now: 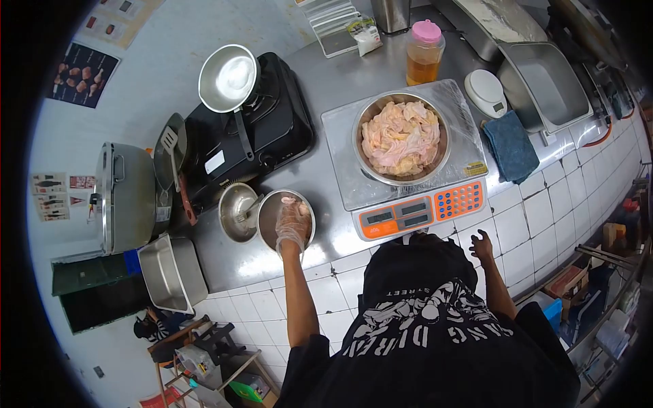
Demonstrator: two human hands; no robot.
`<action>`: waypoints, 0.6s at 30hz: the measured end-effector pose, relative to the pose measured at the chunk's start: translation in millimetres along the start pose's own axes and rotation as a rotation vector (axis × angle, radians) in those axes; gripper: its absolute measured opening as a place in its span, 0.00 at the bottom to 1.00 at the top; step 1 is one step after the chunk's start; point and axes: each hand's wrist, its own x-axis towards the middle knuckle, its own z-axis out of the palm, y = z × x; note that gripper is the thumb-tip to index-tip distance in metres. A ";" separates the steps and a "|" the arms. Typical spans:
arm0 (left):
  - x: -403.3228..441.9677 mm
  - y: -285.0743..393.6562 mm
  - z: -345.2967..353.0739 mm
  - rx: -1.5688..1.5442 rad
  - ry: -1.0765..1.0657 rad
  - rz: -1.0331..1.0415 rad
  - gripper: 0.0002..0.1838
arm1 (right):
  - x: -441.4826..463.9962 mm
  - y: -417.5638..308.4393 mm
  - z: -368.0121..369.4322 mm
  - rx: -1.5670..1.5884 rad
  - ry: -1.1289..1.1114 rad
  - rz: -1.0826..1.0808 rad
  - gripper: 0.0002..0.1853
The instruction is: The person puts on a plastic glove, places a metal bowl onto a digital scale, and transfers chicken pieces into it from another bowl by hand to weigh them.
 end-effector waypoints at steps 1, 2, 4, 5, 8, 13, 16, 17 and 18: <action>-0.5 -5.0 -2.5 0.057 -0.036 0.126 0.22 | 0.5 -1.0 0.1 -0.005 -0.014 0.004 0.28; -0.3 -10.0 -5.5 -0.121 -0.207 0.008 0.25 | 0.8 -1.5 0.4 -0.008 -0.029 0.009 0.29; -3.5 -10.0 -28.2 -0.223 -0.343 -0.017 0.27 | -2.6 2.0 0.2 0.001 -0.026 0.010 0.28; -5.6 -12.7 -38.4 -0.219 -0.364 0.015 0.28 | -5.2 4.2 0.9 0.006 -0.028 0.010 0.28; -11.8 -26.1 -65.9 -0.165 -0.388 0.065 0.31 | -13.1 14.5 1.4 0.047 -0.014 0.032 0.28; -19.4 -42.2 -78.8 -0.045 -0.400 0.075 0.37 | -10.6 51.3 4.0 0.021 0.033 0.024 0.28; -22.0 -43.2 -73.3 -0.020 -0.401 0.091 0.40 | -18.4 53.5 2.9 0.041 0.033 0.036 0.28; -22.4 -43.0 -72.2 -0.022 -0.403 0.097 0.41 | -20.9 51.5 2.9 0.048 0.035 0.046 0.28; -22.5 -40.4 -72.2 -0.037 -0.410 0.105 0.43 | -20.5 50.7 3.0 0.057 0.037 0.041 0.28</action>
